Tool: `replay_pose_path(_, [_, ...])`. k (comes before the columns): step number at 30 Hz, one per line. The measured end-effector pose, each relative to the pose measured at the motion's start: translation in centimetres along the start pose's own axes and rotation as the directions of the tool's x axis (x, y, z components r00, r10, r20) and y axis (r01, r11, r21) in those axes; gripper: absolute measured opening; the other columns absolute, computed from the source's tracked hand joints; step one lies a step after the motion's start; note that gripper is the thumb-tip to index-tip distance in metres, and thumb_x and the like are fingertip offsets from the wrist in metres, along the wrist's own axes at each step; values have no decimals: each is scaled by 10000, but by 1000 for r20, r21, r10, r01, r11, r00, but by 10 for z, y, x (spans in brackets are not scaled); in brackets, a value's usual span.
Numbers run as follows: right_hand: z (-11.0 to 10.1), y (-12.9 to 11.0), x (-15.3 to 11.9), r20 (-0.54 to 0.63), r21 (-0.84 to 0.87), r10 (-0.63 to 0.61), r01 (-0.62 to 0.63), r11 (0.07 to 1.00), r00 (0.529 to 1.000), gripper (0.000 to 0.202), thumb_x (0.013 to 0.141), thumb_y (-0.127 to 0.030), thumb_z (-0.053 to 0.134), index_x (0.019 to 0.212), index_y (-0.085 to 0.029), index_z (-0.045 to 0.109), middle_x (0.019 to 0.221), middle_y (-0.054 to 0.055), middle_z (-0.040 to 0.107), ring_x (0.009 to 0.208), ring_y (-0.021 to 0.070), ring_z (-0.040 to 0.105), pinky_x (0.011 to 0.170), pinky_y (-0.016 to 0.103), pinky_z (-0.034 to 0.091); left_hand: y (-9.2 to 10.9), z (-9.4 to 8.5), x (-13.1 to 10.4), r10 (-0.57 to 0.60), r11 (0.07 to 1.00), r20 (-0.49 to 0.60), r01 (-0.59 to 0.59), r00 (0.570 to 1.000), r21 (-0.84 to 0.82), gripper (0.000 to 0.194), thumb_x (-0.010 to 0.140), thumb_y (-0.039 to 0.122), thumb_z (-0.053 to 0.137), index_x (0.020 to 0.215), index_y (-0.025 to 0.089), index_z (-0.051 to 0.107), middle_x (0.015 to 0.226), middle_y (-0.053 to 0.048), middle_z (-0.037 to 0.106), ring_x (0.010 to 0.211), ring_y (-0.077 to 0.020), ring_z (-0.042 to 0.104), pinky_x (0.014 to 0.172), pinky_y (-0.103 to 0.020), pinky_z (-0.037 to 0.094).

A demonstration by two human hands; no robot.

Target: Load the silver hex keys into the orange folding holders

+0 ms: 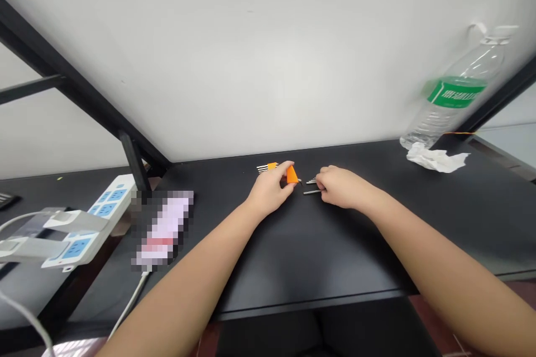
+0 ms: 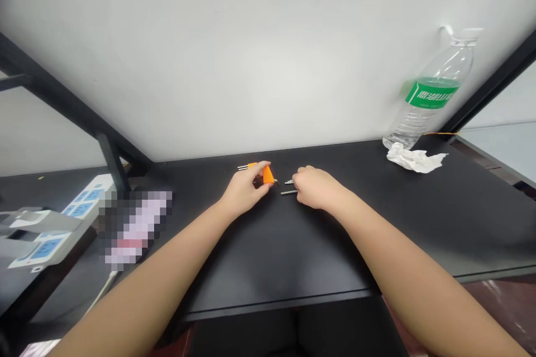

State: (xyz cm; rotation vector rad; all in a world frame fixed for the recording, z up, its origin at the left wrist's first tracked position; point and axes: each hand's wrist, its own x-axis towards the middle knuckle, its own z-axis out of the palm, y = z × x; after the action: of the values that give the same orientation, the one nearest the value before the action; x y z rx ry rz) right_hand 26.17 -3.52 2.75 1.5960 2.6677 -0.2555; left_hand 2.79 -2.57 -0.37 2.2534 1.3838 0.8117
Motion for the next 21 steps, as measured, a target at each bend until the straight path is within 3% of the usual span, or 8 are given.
replay_pose_path(3, [-4,4,-1,-43,163,-4,11,987,999,97,824,-115,574,815,-201,617,871,44,672,699,163,569,601,277,370,1,-2,0,0,1000,-5,0,1000,12,504,877,249,640,1376,265,575,999,8,753,891,-184,696,871,-335,541])
replay_pose_path(7, [-13,14,-3,-170,384,-32,96,918,985,144,889,-154,536,874,-220,663,883,9,701,747,149,599,672,261,416,-1,-3,-1,11,999,-24,-10,1000,34,501,873,250,641,1370,267,576,931,13,730,858,-177,683,830,-316,537])
replay_pose_path(12, [-18,15,-4,-261,445,-5,125,887,965,178,897,-181,536,885,-226,707,908,20,712,789,168,616,712,285,436,-2,-1,-1,44,999,-30,-43,999,21,489,872,252,642,1357,267,581,928,11,730,859,-181,691,822,-316,540])
replay_pose_path(21, [-15,12,-4,-335,461,-86,243,854,938,226,919,-185,522,917,-217,746,931,36,701,807,163,626,755,298,458,1,-2,-1,70,997,-1,-70,998,-19,458,872,281,657,1326,269,596,917,24,726,838,-171,693,825,-300,544])
